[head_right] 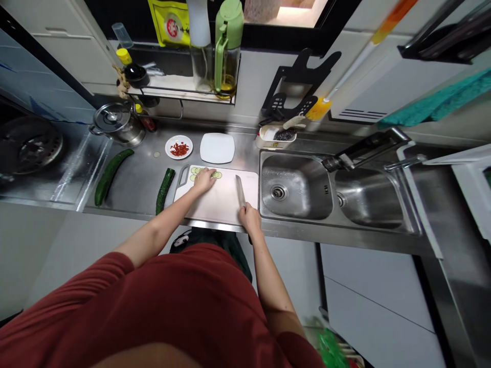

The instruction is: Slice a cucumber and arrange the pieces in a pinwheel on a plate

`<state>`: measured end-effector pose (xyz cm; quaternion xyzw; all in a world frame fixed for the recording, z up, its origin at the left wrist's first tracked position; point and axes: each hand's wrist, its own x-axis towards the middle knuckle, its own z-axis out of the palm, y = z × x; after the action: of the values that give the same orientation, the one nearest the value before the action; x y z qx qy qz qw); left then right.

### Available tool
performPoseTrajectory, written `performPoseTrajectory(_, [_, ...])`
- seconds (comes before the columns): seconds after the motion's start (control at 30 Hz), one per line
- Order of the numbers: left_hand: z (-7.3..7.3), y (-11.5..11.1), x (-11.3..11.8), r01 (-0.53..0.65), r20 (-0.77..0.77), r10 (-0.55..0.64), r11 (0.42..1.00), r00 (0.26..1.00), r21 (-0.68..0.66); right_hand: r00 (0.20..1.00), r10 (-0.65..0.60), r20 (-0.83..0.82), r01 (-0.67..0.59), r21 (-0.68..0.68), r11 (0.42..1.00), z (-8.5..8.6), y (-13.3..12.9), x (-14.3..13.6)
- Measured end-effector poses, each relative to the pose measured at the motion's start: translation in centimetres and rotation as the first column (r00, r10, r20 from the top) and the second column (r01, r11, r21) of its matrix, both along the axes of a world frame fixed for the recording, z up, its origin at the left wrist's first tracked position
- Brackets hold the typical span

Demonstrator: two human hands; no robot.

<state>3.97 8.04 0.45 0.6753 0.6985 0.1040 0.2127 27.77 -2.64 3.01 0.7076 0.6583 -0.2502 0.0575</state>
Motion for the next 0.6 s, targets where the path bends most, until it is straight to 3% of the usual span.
performPoseTrajectory(0.23, [-0.5, 1.1, 1.4, 0.089, -0.115, -0.094, 0.995, 0.989, -0.042, 1.000, 0.009, -0.001, -0.009, 0.003, 1.000, -0.3, -0.7, 0.4])
performPoseTrajectory(0.4, [0.1, 1.1, 1.4, 0.086, -0.090, -0.087, 0.996, 0.992, -0.007, 1.000, 0.000, -0.019, 0.001, 0.017, 1.000, -0.4, -0.8, 0.8])
performPoseTrajectory(0.5, [0.4, 0.9, 1.6, 0.030, -0.029, -0.030, 0.999, 0.999, -0.012, 1.000, 0.004, -0.014, -0.004, 0.021, 1.000, -0.5, -0.7, 0.7])
performPoseTrajectory(0.6, [0.2, 0.6, 1.2, -0.103, 0.103, 0.110, 0.992, 0.989, -0.074, 1.000, 0.014, -0.001, -0.014, 0.015, 1.000, -0.4, -0.6, 0.3])
